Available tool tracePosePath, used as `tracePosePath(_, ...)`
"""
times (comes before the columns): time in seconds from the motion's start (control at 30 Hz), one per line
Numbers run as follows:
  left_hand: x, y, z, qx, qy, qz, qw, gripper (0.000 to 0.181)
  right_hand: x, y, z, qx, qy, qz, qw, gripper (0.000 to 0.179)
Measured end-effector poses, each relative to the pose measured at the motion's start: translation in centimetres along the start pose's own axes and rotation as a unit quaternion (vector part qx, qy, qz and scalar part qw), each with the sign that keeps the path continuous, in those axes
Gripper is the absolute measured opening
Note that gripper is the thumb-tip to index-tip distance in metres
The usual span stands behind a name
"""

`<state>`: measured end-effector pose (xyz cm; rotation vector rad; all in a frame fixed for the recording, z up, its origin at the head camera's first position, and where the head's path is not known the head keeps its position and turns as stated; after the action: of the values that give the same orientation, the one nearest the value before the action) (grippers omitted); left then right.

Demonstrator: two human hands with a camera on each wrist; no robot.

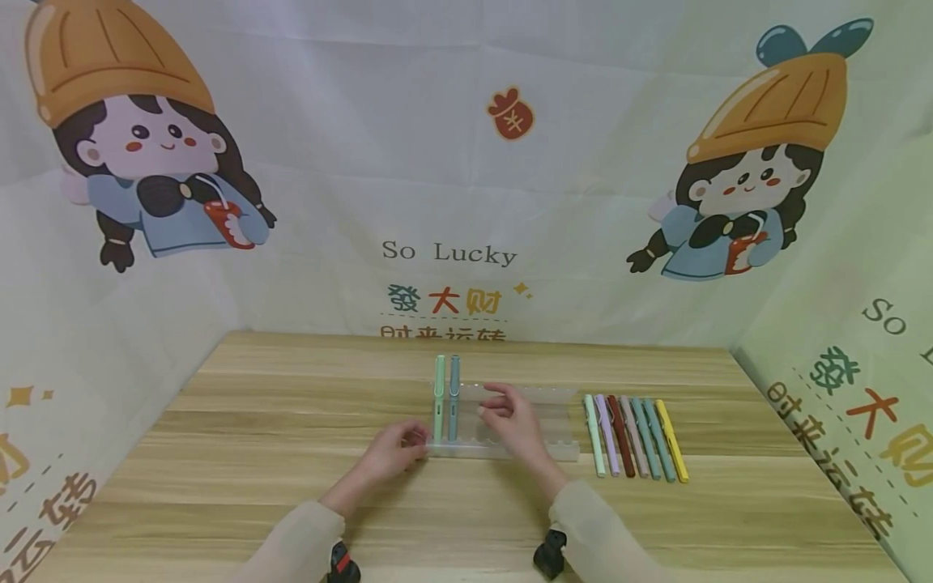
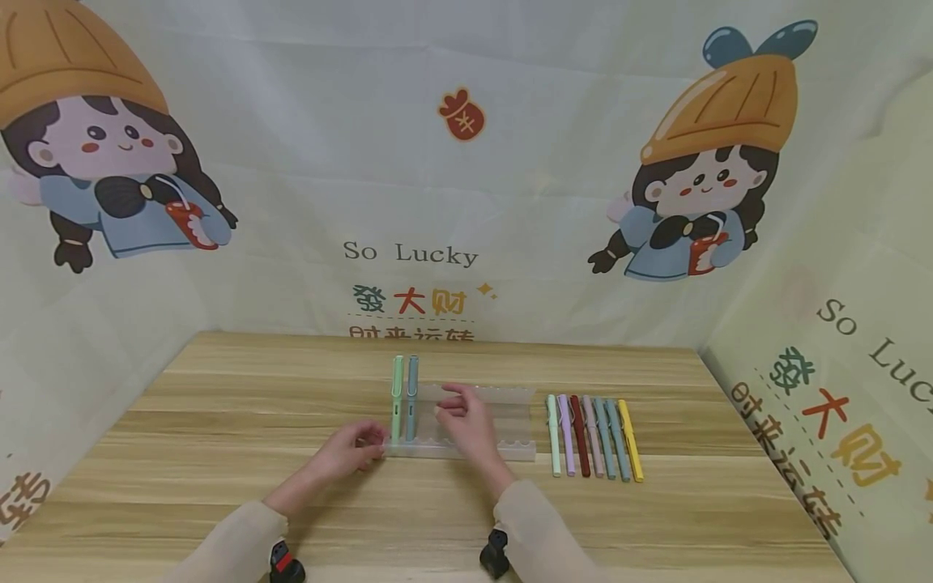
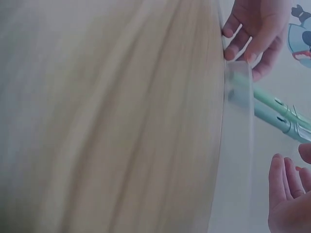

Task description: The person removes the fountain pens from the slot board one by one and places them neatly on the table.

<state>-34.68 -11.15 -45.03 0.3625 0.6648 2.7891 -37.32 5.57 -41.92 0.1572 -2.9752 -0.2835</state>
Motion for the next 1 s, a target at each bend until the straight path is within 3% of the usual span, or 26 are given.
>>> tracePosePath(0.33, 0.0, 0.0, 0.1, -0.010, -0.004, -0.001, 0.9999, 0.013, 0.3, -1.3, -0.1, 0.009, -0.010, -0.011, 0.9999, 0.039)
tracePosePath(0.53, 0.1, 0.0, -0.1, -0.002, 0.002, -0.005, 1.0000, 0.012, -0.6, -1.8, -2.5, 0.020, 0.007, -0.021, 0.9996, 0.040)
tracePosePath(0.7, 0.1, 0.0, -0.2, -0.009, 0.010, -0.002, 0.9999, 0.013, -1.0, -2.3, -3.9, -0.004, 0.012, -0.019, 0.9997, 0.039)
tracePosePath(1.0, 0.1, -0.1, 0.0, -0.003, 0.000, -0.007, 1.0000, 0.013, 1.1, -3.4, -1.1, -0.016, 0.016, -0.021, 0.9995, 0.044)
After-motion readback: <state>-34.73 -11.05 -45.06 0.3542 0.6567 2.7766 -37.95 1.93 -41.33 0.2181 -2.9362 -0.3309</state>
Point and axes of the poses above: each hand's wrist, its own x-axis towards the middle knuckle, its own y-axis out of the back of the hand, z = x × y, the point moved 10 cm from there along x, towards the middle knuckle, and after that the axes turned 7 degrees about -y, right-handed, at the moved point
